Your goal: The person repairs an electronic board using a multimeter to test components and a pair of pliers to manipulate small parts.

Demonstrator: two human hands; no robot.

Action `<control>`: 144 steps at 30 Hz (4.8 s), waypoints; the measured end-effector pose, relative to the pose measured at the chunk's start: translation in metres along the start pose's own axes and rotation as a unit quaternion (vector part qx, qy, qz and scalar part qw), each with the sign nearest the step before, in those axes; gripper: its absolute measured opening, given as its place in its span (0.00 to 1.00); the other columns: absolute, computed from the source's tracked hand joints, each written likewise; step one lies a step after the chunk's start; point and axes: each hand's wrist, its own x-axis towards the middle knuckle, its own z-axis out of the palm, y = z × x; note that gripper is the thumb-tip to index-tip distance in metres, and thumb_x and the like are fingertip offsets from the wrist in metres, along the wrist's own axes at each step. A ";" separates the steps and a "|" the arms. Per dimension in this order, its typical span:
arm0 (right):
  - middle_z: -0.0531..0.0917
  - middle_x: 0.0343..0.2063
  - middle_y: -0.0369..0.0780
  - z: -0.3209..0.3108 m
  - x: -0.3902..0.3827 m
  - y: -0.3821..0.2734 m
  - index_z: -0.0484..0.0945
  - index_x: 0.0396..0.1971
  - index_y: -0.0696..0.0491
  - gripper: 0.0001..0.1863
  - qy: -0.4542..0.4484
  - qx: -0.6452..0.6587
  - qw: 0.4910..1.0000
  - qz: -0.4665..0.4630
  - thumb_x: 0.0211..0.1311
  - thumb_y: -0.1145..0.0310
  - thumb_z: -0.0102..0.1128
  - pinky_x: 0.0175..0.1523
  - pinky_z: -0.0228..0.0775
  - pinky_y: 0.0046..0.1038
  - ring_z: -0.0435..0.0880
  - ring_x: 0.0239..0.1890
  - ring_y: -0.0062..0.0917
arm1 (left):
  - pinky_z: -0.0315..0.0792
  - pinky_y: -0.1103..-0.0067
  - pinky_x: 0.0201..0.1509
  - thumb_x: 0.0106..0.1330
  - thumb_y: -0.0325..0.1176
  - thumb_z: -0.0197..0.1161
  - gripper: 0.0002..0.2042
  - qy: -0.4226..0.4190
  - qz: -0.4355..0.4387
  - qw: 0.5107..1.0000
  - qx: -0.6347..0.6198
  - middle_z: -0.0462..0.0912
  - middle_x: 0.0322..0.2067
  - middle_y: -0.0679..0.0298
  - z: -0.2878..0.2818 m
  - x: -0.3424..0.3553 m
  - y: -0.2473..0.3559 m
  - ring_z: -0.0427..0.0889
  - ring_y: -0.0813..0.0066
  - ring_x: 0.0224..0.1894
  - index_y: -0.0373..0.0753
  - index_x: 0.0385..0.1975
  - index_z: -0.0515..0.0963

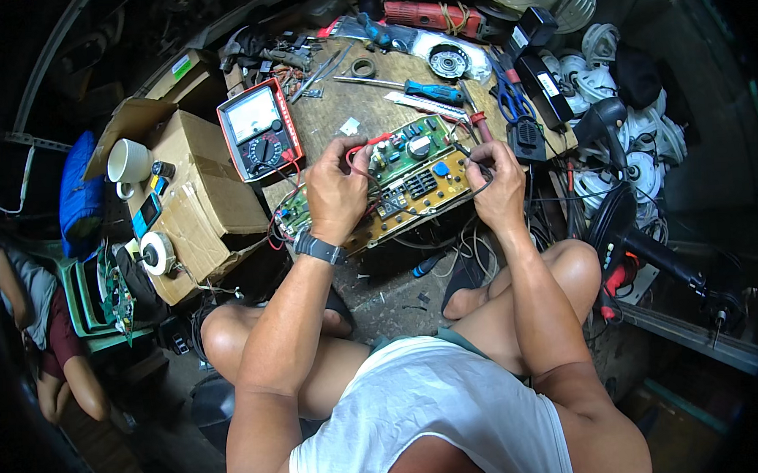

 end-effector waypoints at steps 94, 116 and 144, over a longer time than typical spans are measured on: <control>0.84 0.40 0.48 0.002 -0.001 0.000 0.78 0.40 0.59 0.08 -0.024 -0.008 0.999 0.021 0.62 0.80 0.66 0.54 0.78 0.46 0.87 0.45 0.50 | 0.81 0.70 0.38 0.76 0.36 0.73 0.10 0.007 0.001 0.999 -0.048 0.91 0.28 0.55 0.008 -0.002 -0.011 0.91 0.68 0.31 0.36 0.47 0.90; 0.85 0.38 0.44 0.001 -0.001 0.001 0.80 0.41 0.59 0.07 -0.021 -0.022 0.999 -0.019 0.65 0.77 0.67 0.46 0.80 0.34 0.88 0.40 0.35 | 0.81 0.80 0.44 0.78 0.31 0.74 0.10 -0.017 -0.028 0.998 -0.060 0.92 0.37 0.65 -0.002 -0.003 0.000 0.88 0.80 0.39 0.32 0.51 0.87; 0.88 0.42 0.48 -0.003 -0.044 -0.109 0.87 0.49 0.56 0.12 -0.236 0.102 0.945 -0.204 0.66 0.75 0.72 0.49 0.83 0.42 0.91 0.45 0.48 | 0.81 0.65 0.52 0.82 0.34 0.67 0.08 -0.631 0.227 0.660 -0.340 0.85 0.42 0.58 -0.191 -0.166 0.102 0.86 0.55 0.47 0.36 0.45 0.87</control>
